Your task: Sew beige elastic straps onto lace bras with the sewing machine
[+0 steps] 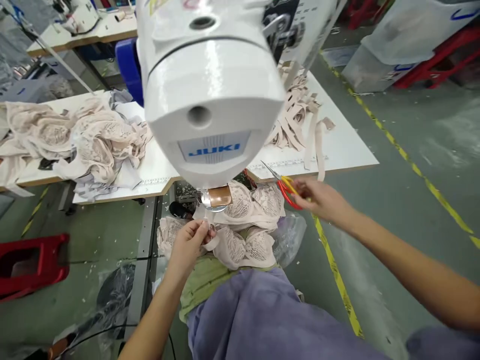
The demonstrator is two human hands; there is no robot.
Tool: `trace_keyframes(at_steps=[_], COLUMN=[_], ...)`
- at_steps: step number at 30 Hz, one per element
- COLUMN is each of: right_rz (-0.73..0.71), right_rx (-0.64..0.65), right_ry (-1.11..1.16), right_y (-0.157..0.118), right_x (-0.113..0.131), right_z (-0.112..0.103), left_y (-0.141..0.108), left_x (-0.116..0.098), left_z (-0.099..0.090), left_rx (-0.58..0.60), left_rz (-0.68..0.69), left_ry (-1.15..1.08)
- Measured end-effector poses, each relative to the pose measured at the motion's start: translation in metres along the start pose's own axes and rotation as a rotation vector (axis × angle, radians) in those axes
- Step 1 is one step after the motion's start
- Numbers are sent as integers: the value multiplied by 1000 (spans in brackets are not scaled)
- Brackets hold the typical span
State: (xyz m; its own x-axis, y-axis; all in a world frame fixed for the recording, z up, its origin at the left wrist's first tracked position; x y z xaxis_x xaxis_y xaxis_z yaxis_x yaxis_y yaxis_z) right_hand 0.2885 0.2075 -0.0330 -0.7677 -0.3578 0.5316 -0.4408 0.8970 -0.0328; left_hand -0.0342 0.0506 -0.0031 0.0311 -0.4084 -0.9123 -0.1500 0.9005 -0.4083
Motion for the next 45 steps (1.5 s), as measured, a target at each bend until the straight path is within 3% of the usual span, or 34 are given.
trace_keyframes(at_steps=[2, 5, 8, 12, 16, 20, 26, 36, 45], right_rz=[9, -97, -229, -259, -282, -282, -168, -153, -63], right_rx=[41, 97, 119, 97, 102, 168, 124, 151, 218], right_ry=[219, 298, 212, 146, 182, 253, 369, 418, 505], right_y=[-39, -75, -81, -67, -55, -53, -66, -56, -51], right_x=[23, 71, 112, 134, 142, 137, 121, 141, 138], right_z=[16, 34, 43, 51, 62, 69, 65, 82, 84], left_y=[0, 1, 0, -3, -6, -5, -3, -1, 1], left_x=[2, 4, 1, -2, -4, -3, -7, -9, -10], left_z=[0, 2, 4, 6, 12, 9, -1, -1, -4], left_rx=[15, 43, 51, 69, 126, 98, 54, 60, -22], left_rz=[-39, -57, -26, 16, 25, 46, 119, 98, 129], left_ry=[-131, -215, -172, -62, 68, 159, 190, 250, 269])
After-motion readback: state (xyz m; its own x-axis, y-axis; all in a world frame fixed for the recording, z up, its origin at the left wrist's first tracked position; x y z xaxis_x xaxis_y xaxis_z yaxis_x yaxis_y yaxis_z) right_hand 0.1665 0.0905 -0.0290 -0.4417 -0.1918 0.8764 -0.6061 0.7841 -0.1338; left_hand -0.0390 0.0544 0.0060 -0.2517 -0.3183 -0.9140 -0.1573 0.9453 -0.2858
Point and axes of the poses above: each hand's wrist, its own y-axis towards the middle knuckle, its own z-axis out of the palm, x = y × z, the point moved 5 cm from there along y, towards the middle knuckle, and after that the axes turned 4 degrees about z, right-handed, at the moved point
